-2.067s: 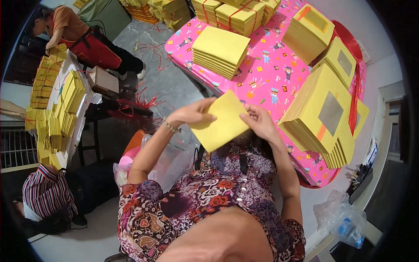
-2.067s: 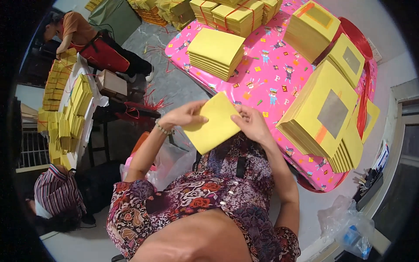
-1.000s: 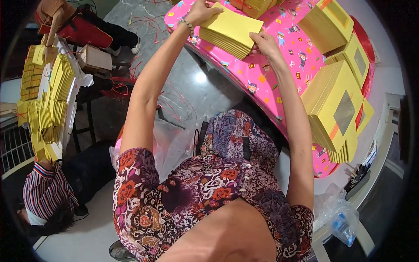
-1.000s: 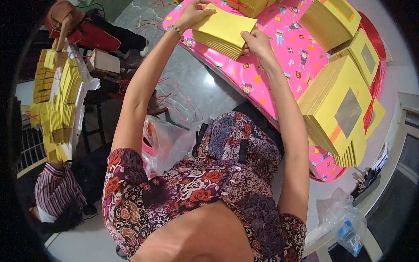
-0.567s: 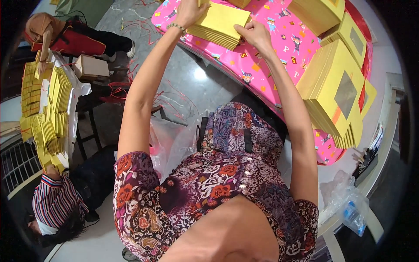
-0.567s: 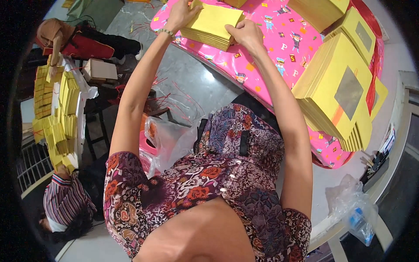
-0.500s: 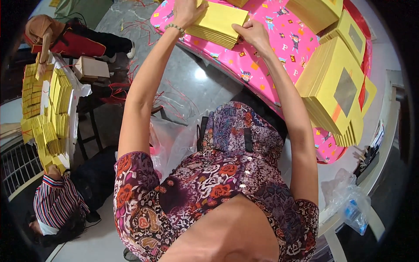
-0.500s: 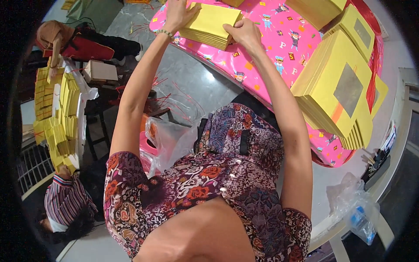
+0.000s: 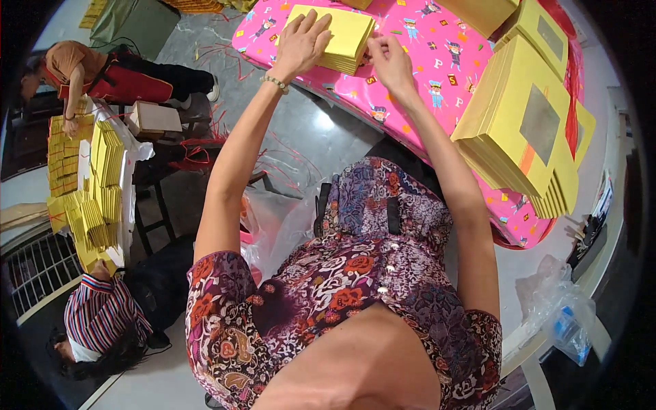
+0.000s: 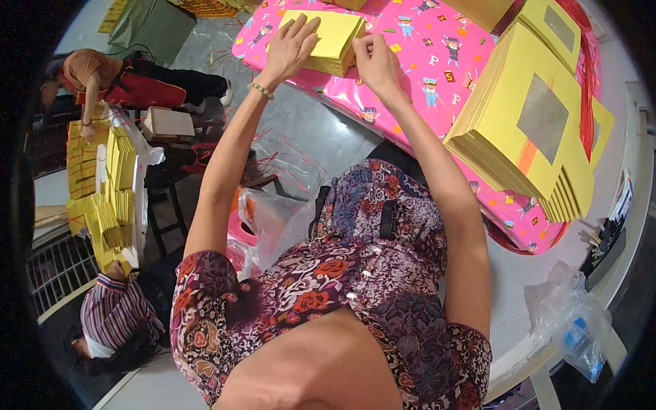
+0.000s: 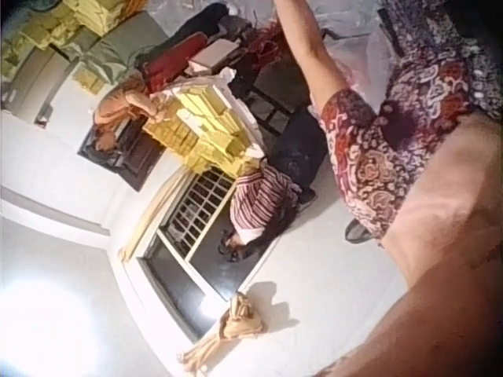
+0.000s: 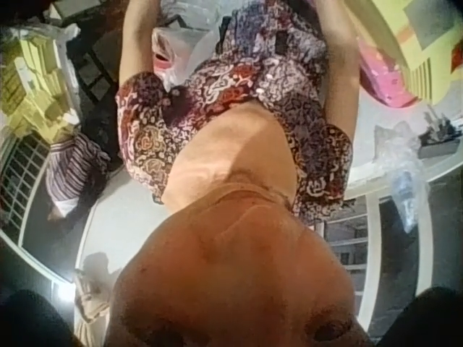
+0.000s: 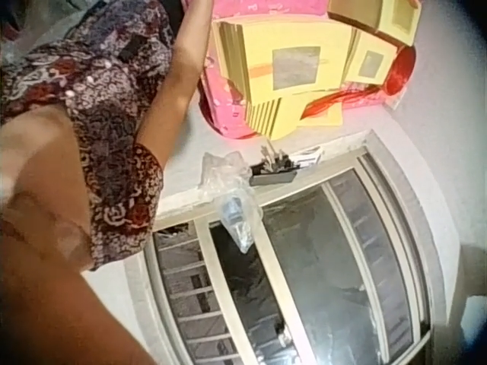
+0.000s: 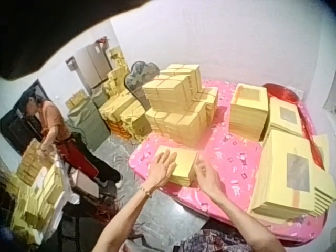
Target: Folding and stacking sheets of yellow paper at a workstation.
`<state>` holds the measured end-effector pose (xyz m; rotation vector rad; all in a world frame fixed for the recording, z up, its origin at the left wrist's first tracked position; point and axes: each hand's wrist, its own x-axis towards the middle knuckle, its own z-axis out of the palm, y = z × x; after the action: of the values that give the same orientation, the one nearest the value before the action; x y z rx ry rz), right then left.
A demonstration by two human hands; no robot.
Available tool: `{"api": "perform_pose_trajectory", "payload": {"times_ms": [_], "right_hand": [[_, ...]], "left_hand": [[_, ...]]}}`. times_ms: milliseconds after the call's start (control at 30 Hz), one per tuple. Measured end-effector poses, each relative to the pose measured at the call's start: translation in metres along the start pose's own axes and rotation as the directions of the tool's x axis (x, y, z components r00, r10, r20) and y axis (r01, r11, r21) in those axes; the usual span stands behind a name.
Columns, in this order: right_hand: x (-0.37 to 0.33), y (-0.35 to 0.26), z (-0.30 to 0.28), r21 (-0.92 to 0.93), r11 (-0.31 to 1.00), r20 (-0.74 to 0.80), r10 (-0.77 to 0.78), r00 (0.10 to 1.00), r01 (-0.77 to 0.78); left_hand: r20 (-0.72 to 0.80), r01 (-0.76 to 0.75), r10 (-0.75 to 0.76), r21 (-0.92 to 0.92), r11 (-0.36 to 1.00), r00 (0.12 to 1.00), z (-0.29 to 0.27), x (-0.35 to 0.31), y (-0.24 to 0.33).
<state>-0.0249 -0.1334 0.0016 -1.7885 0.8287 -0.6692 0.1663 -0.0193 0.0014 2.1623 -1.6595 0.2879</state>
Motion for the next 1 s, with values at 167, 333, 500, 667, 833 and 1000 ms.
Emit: {"api": "perform_pose_trajectory", "payload": {"times_ms": [167, 333, 500, 667, 833, 1000], "right_hand": [[-0.051, 0.009, -0.011, -0.236, 0.928, -0.001, -0.295, 0.955, 0.287], [-0.085, 0.018, -0.002, -0.549, 0.668, 0.196, -0.480, 0.855, 0.502], [-0.096, 0.021, 0.009, -0.574, 0.659, 0.198, -0.465, 0.863, 0.486], [-0.093, 0.020, 0.018, -0.596, 0.659, 0.181, -0.447, 0.876, 0.459], [-0.092, 0.022, 0.022, -0.619, 0.640, 0.194, -0.438, 0.878, 0.455], [-0.094, 0.022, 0.021, -0.631, 0.626, 0.216, -0.427, 0.878, 0.459]], "left_hand": [[-0.046, -0.016, 0.016, 0.003, 1.000, 0.999, 0.004, -0.002, -0.003], [0.021, 0.000, 0.001, -0.050, 0.999, 1.000, -0.001, 0.000, -0.012], [0.065, 0.004, 0.001, -0.079, 0.997, 0.998, 0.000, 0.001, -0.021], [0.114, 0.038, -0.022, -0.141, 0.989, 0.993, -0.002, 0.004, -0.022], [0.145, 0.044, -0.022, -0.155, 0.987, 0.989, -0.006, 0.005, -0.024], [0.157, 0.029, -0.002, -0.165, 0.986, 0.988, -0.009, 0.005, -0.026]]}}
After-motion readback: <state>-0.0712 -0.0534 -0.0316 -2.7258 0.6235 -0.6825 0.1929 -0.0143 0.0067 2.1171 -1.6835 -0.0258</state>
